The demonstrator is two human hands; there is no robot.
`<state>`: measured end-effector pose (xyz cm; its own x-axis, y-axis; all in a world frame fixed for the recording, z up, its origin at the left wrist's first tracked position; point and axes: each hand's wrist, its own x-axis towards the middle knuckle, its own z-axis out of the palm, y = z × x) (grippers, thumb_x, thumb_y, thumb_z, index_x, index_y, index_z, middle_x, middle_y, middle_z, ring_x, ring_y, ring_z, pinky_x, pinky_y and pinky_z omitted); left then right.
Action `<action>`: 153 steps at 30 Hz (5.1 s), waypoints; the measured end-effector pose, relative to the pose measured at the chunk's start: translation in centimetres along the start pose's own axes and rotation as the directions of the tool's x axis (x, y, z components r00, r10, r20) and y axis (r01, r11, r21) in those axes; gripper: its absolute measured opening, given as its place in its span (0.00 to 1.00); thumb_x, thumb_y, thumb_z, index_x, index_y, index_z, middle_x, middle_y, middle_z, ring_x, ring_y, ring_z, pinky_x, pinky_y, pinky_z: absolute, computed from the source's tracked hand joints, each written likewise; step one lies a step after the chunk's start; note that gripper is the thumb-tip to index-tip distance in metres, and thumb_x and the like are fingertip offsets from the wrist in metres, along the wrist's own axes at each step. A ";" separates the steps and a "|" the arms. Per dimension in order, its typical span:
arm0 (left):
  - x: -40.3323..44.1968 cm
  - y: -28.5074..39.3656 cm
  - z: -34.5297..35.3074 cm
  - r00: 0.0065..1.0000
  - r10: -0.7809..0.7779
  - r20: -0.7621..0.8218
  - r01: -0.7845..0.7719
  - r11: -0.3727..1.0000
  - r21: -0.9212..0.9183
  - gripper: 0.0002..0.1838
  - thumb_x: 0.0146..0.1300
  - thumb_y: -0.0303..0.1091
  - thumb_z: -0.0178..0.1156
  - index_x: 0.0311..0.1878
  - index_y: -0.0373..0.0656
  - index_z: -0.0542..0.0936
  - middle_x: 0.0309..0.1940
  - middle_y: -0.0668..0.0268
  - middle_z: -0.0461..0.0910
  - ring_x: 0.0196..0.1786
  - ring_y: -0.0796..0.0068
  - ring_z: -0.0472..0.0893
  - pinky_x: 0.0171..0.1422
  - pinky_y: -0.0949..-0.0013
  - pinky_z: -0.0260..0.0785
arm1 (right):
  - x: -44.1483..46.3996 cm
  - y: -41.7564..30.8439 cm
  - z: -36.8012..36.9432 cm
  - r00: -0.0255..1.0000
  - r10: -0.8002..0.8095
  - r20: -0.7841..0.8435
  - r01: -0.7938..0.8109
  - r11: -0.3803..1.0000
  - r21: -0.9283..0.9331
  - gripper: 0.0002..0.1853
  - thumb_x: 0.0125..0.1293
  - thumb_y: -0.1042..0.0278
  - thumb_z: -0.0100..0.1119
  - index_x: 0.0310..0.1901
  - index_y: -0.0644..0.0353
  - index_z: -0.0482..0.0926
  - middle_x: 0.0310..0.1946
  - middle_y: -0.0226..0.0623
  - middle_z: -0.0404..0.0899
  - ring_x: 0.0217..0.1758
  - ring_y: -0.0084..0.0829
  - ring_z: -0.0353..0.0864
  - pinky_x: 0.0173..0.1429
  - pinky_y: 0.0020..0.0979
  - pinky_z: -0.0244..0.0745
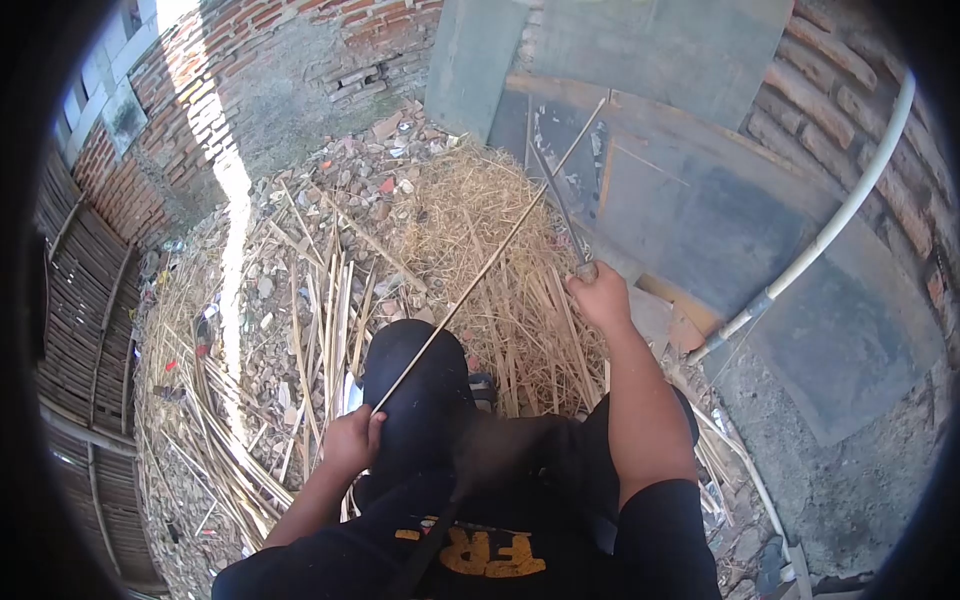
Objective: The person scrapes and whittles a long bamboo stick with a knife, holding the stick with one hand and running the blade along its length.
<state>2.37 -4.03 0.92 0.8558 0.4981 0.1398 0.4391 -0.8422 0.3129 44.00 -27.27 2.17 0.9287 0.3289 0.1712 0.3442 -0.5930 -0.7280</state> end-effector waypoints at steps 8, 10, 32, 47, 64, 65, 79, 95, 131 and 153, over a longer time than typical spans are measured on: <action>-0.1 -0.6 -0.2 0.999 -0.043 -0.033 0.030 0.943 -0.331 0.21 0.78 0.45 0.54 0.31 0.40 0.75 0.23 0.45 0.79 0.30 0.37 0.82 0.36 0.41 0.72 | -1.5 -0.7 -0.3 0.999 0.019 -0.029 -0.020 0.999 -0.027 0.21 0.60 0.52 0.74 0.43 0.63 0.84 0.29 0.49 0.84 0.34 0.47 0.85 0.44 0.43 0.78; -0.3 -1.4 0.4 0.997 -0.081 -0.009 0.070 0.908 -0.413 0.22 0.80 0.43 0.51 0.32 0.36 0.77 0.23 0.47 0.77 0.30 0.39 0.80 0.37 0.48 0.70 | -1.7 -1.0 -0.3 0.999 -0.014 -0.042 0.012 0.999 -0.047 0.21 0.60 0.52 0.75 0.43 0.62 0.84 0.28 0.47 0.83 0.33 0.46 0.84 0.43 0.42 0.78; -1.8 -0.7 -0.5 0.976 -0.159 -0.150 0.060 0.855 -0.515 0.21 0.80 0.43 0.57 0.33 0.35 0.80 0.19 0.61 0.76 0.24 0.72 0.75 0.32 0.62 0.67 | -4.0 -4.0 -6.8 0.914 -0.277 -0.297 0.302 0.952 0.042 0.14 0.61 0.62 0.77 0.37 0.62 0.83 0.22 0.40 0.80 0.24 0.28 0.75 0.34 0.33 0.74; -2.3 2.3 -2.4 0.994 -0.093 -0.064 0.057 0.899 -0.434 0.15 0.77 0.41 0.62 0.40 0.37 0.81 0.21 0.56 0.78 0.25 0.66 0.78 0.34 0.61 0.70 | -5.0 -3.1 -7.4 0.914 -0.379 -0.144 0.395 0.912 0.110 0.16 0.60 0.59 0.77 0.43 0.59 0.84 0.24 0.44 0.81 0.25 0.42 0.81 0.36 0.38 0.75; -2.2 1.8 -1.0 0.994 -0.079 0.077 0.097 0.960 -0.262 0.19 0.79 0.41 0.54 0.33 0.39 0.76 0.21 0.44 0.78 0.29 0.35 0.81 0.34 0.41 0.69 | -5.3 -4.7 -2.6 0.781 -0.374 0.500 0.515 0.838 -0.178 0.18 0.57 0.56 0.74 0.46 0.54 0.84 0.30 0.47 0.84 0.40 0.53 0.85 0.45 0.50 0.78; -2.0 1.5 -0.7 0.993 -0.078 0.083 0.097 0.962 -0.256 0.18 0.79 0.41 0.55 0.33 0.39 0.76 0.21 0.44 0.78 0.29 0.35 0.81 0.34 0.41 0.69 | -5.0 -4.5 -2.3 0.778 -0.373 0.506 0.514 0.840 -0.171 0.18 0.58 0.56 0.74 0.47 0.54 0.84 0.30 0.47 0.84 0.40 0.53 0.85 0.45 0.50 0.78; -0.2 0.5 -1.8 0.981 0.015 0.193 0.043 0.955 -0.292 0.16 0.77 0.39 0.58 0.33 0.39 0.76 0.22 0.44 0.78 0.30 0.35 0.81 0.33 0.43 0.71 | -5.0 -5.8 -0.3 0.718 -0.268 0.642 0.459 0.876 -0.148 0.18 0.61 0.54 0.73 0.46 0.56 0.85 0.32 0.48 0.85 0.41 0.50 0.86 0.46 0.48 0.78; 0.1 0.2 -2.0 0.971 0.016 0.237 0.065 0.942 -0.329 0.17 0.77 0.40 0.59 0.32 0.38 0.76 0.18 0.47 0.75 0.24 0.40 0.79 0.29 0.49 0.69 | -6.1 -6.6 0.1 0.674 -0.204 0.710 0.451 0.875 -0.176 0.19 0.59 0.55 0.72 0.47 0.57 0.86 0.37 0.47 0.86 0.45 0.49 0.87 0.50 0.46 0.79; 0.3 0.0 -1.8 0.966 -0.004 0.259 0.098 0.932 -0.350 0.18 0.78 0.41 0.58 0.34 0.36 0.78 0.21 0.45 0.77 0.25 0.41 0.79 0.32 0.51 0.70 | -3.6 -2.9 0.5 0.799 -0.161 0.579 0.238 0.970 -0.059 0.20 0.59 0.56 0.71 0.47 0.61 0.85 0.39 0.50 0.86 0.46 0.51 0.86 0.52 0.47 0.79; 0.1 -0.8 -1.1 0.969 0.000 0.248 0.099 0.918 -0.384 0.16 0.78 0.40 0.58 0.35 0.37 0.79 0.19 0.49 0.76 0.22 0.48 0.78 0.30 0.55 0.69 | -4.2 -3.2 0.9 0.758 -0.228 0.611 0.335 0.940 -0.064 0.18 0.59 0.57 0.71 0.48 0.55 0.86 0.37 0.49 0.86 0.46 0.49 0.87 0.51 0.48 0.80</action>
<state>1.84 -3.09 1.77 0.8968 0.4316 -0.0975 0.3822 -0.6445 0.6622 38.84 -26.10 3.15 0.5412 0.8337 -0.1101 0.6433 -0.4947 -0.5843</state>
